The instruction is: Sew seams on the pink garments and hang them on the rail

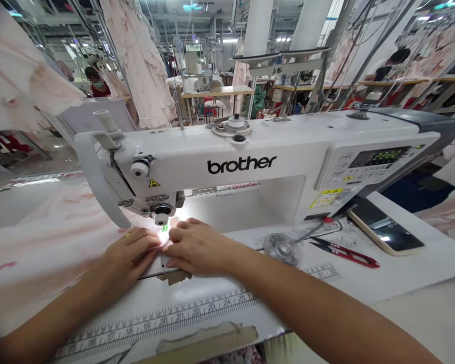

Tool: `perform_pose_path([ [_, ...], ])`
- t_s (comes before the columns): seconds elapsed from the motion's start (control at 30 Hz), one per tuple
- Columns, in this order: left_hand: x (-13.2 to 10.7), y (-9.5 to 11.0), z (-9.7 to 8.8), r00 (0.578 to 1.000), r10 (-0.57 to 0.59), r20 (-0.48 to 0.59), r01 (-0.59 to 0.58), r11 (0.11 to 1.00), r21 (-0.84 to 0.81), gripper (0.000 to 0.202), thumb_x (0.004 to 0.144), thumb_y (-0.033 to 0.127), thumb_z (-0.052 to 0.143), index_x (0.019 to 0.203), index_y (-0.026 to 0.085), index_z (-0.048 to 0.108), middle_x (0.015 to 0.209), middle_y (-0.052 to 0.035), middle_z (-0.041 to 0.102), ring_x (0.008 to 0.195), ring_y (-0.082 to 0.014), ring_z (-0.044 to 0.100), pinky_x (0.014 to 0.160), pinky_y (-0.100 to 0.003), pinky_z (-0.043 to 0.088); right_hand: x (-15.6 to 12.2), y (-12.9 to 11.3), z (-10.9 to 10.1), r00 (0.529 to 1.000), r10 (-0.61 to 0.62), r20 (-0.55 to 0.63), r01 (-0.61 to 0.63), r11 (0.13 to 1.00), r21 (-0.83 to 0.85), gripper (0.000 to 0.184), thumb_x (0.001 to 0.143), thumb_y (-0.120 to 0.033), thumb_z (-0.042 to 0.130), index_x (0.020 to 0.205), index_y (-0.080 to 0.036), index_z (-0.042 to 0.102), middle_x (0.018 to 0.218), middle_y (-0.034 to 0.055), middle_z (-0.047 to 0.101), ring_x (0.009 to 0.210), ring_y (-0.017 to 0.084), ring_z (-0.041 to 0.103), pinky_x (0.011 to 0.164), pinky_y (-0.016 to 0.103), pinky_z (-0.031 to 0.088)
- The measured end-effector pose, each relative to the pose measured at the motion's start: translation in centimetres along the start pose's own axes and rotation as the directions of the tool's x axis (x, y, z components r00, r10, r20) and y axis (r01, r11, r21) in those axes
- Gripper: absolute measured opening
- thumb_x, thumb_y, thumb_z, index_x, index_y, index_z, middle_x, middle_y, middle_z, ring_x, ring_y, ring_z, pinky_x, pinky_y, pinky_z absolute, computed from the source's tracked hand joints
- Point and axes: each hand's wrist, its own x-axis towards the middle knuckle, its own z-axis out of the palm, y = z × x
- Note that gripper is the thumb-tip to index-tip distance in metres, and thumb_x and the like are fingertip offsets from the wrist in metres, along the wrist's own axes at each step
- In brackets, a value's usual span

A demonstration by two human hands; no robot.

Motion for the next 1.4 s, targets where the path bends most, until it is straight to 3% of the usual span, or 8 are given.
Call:
perform_pose_path([
  [0.2,0.1,-0.2,0.1,0.993,0.098,-0.07,-0.095,0.994,0.056,0.016,0.097,0.014,0.046,0.092,0.02,0.061,0.092,0.0004,0.064,0.087,-0.0163,0.052,0.08,-0.033,0.041,0.1,0.0,0.0,1.0,0.002,0.004,-0.002,1.0,-0.002,0.022,0.1,-0.036,0.053,0.109,-0.02,0.066,0.094,0.0021,0.058,0.089,0.016,0.047,0.087,0.031,0.036],
  [0.43,0.1,-0.4,0.2,0.982,0.186,-0.043,-0.178,0.973,0.145,0.016,0.097,0.014,0.048,0.098,0.019,0.063,0.095,-0.0021,0.065,0.091,-0.0183,0.054,0.084,-0.035,0.042,0.0,0.1,-0.2,1.0,0.013,-0.018,-0.013,1.0,0.006,0.02,0.1,-0.034,0.053,0.104,-0.021,0.068,0.091,0.0007,0.061,0.086,0.016,0.05,0.091,0.031,0.034],
  [0.57,-0.2,-0.4,0.1,0.985,0.174,-0.022,-0.169,0.976,0.14,0.019,0.099,0.016,0.045,0.103,0.019,0.063,0.102,-0.0033,0.065,0.091,-0.0178,0.055,0.081,-0.034,0.045,0.1,0.0,0.1,0.993,0.095,-0.075,-0.093,0.995,0.03,0.022,0.101,-0.033,0.051,0.107,-0.018,0.066,0.092,0.0023,0.065,0.088,0.017,0.053,0.098,0.034,0.031],
  [0.67,-0.5,-0.6,0.0,0.984,0.18,-0.01,-0.177,0.974,0.141,0.021,0.1,0.016,0.043,0.107,0.019,0.062,0.107,-0.0041,0.065,0.092,-0.0172,0.058,0.08,-0.033,0.048,0.1,-0.2,0.2,0.995,0.084,-0.052,-0.082,0.996,0.045,0.02,0.1,-0.032,0.053,0.111,-0.019,0.064,0.095,0.002,0.063,0.09,0.017,0.051,0.096,0.033,0.033],
  [0.93,-0.8,-0.8,-0.1,0.973,0.224,0.051,-0.23,0.948,0.22,0.029,0.097,0.009,0.041,0.117,0.015,0.061,0.114,-0.0079,0.067,0.105,-0.0206,0.06,0.093,-0.037,0.051,0.4,-0.9,-0.2,0.996,0.079,-0.029,-0.081,0.994,-0.069,0.021,0.101,-0.03,0.048,0.103,-0.02,0.066,0.094,0.0035,0.061,0.088,0.019,0.049,0.102,0.038,0.027],
  [1.07,-0.5,-1.1,-0.1,0.975,0.22,0.017,-0.215,0.932,0.293,0.035,0.093,0.006,0.043,0.123,0.013,0.059,0.12,-0.01,0.067,0.116,-0.0248,0.057,0.101,-0.044,0.048,0.6,-1.1,-0.2,0.987,0.153,-0.048,-0.159,0.976,-0.148,0.023,0.099,-0.038,0.053,0.108,-0.02,0.065,0.1,0.0052,0.062,0.096,0.022,0.048,0.106,0.04,0.024],
  [1.23,0.0,-2.0,-0.1,0.982,0.188,0.002,-0.182,0.947,0.264,0.039,0.09,0.007,0.044,0.125,0.013,0.059,0.125,-0.0134,0.064,0.117,-0.0269,0.058,0.1,-0.048,0.049,0.6,-0.4,0.1,0.979,0.201,-0.037,-0.204,0.963,-0.175,0.04,0.096,-0.054,0.052,0.118,-0.021,0.059,0.115,0.0078,0.058,0.107,0.026,0.045,0.105,0.041,0.026],
  [1.4,0.3,-2.6,0.0,0.989,0.146,0.038,-0.15,0.945,0.29,0.046,0.086,0.002,0.043,0.129,0.014,0.056,0.13,-0.0133,0.062,0.12,-0.0275,0.056,0.101,-0.048,0.049,0.4,0.0,0.3,0.974,0.223,-0.03,-0.225,0.963,-0.152,0.038,0.097,-0.053,0.051,0.114,-0.02,0.059,0.117,0.008,0.057,0.104,0.025,0.044,0.103,0.041,0.028],
])
